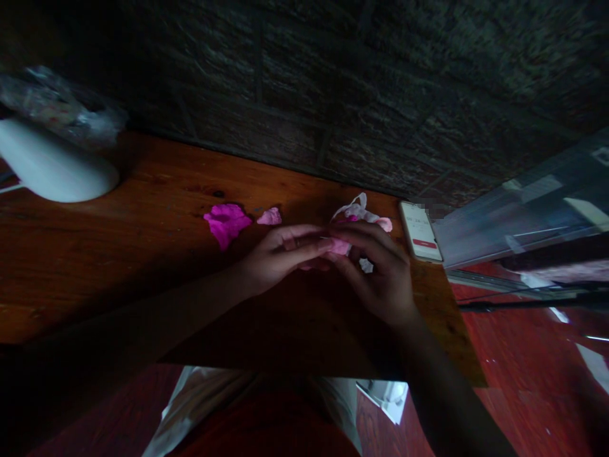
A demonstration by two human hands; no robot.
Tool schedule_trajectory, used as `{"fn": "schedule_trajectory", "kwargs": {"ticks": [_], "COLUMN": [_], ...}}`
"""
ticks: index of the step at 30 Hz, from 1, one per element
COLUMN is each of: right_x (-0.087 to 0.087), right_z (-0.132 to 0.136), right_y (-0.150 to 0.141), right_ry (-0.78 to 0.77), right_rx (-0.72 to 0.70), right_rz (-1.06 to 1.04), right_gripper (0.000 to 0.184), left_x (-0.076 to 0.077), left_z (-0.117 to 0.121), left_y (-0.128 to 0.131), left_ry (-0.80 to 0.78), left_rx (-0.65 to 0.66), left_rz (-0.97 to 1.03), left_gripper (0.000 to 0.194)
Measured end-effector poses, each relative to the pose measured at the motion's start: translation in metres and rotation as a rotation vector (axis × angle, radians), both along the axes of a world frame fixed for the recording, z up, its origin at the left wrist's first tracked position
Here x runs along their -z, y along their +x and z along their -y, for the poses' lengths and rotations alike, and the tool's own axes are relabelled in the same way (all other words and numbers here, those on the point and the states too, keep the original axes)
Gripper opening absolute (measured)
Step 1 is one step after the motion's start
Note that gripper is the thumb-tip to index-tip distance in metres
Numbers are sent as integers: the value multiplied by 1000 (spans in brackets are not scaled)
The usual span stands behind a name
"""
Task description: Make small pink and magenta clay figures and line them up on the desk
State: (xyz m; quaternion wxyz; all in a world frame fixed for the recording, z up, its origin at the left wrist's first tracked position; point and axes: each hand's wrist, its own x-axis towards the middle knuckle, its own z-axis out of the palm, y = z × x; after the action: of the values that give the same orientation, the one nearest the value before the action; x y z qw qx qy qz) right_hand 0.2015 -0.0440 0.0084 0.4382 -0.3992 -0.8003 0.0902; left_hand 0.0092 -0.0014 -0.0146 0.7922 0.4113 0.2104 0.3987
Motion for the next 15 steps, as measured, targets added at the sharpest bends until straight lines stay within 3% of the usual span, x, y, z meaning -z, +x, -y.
{"fn": "schedule_trajectory", "kwargs": {"ticks": [4, 10, 15], "right_x": [-2, -2, -2], "right_z": [1, 3, 2], "right_y": [0, -2, -4], "right_ry": [-3, -42, -43], "right_rx": [1, -41, -77], "right_rz": [-43, -95, -86], "right_gripper": [31, 30, 31], "left_x": [1, 5, 2], "left_z": [0, 4, 6], "left_y": [-1, 3, 5], "left_ry": [39, -93, -110], "left_rx": [-43, 77, 118], "left_rz": [-15, 107, 134], "left_gripper": [22, 24, 29]}}
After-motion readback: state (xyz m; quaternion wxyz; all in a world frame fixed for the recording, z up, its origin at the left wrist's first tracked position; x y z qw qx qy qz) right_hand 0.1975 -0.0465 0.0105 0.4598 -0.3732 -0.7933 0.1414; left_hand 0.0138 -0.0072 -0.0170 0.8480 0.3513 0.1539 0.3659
